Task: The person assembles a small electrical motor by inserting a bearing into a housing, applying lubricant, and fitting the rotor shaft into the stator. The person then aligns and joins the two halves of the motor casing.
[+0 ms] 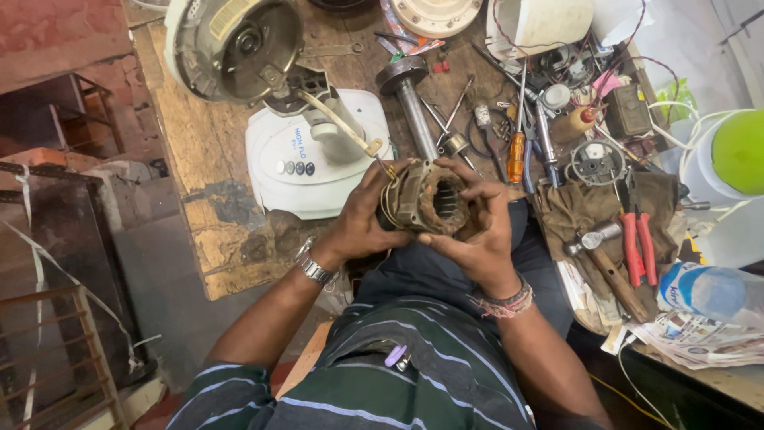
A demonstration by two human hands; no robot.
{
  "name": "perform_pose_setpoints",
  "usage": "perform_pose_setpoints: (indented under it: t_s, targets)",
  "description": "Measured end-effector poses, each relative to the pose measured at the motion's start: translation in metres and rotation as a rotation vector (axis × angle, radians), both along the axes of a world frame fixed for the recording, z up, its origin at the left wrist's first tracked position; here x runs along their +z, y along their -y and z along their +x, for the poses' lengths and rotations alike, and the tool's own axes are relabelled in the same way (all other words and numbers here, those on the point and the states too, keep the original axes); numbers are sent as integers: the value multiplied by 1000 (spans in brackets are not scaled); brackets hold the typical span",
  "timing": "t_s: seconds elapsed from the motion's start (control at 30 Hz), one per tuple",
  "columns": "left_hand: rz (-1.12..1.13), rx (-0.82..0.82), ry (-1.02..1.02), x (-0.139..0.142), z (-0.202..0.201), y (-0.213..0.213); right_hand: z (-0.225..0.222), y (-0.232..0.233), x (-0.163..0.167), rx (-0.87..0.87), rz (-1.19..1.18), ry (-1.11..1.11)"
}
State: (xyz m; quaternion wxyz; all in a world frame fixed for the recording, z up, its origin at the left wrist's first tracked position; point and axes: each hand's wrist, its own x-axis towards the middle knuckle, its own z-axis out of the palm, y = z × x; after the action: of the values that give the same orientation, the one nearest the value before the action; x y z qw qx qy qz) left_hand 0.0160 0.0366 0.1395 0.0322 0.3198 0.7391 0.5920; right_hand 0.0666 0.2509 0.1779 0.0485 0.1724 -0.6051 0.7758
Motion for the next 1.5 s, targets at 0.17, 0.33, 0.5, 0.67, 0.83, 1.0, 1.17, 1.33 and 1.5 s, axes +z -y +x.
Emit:
perform_pose_setpoints:
  t_s: [0.17,0.33,0.5,0.67,0.83,1.0,1.17,1.33,1.5]
  targets:
    - [-15,14,-34,2,-3,0,2,-8,3,-35,14,-16]
    - [-43,-85,-19,10,-4,6,-4,-19,1,-7,-72,16]
    - [-75,-119,128,21,-4,12,-7,-26,-2,29,-127,85]
    - [251,-184,519,29,-9,13,-3,-25,-4,12,-100,87]
    - [590,-80,696,23,-8,2,-2,-23,-3,21,-142,115]
    - [613,58,700,20,-5,-10,-3,-20,2,11,-23,32]
    - [574,0,575,28,-2,-10,-1,-13,7,-23,-3,36]
    - [505,-217,551,33,-3,6,0,-4,7,-48,93,-14]
    - [367,-216,472,27,-4,11,1,7,1,-55,19,16]
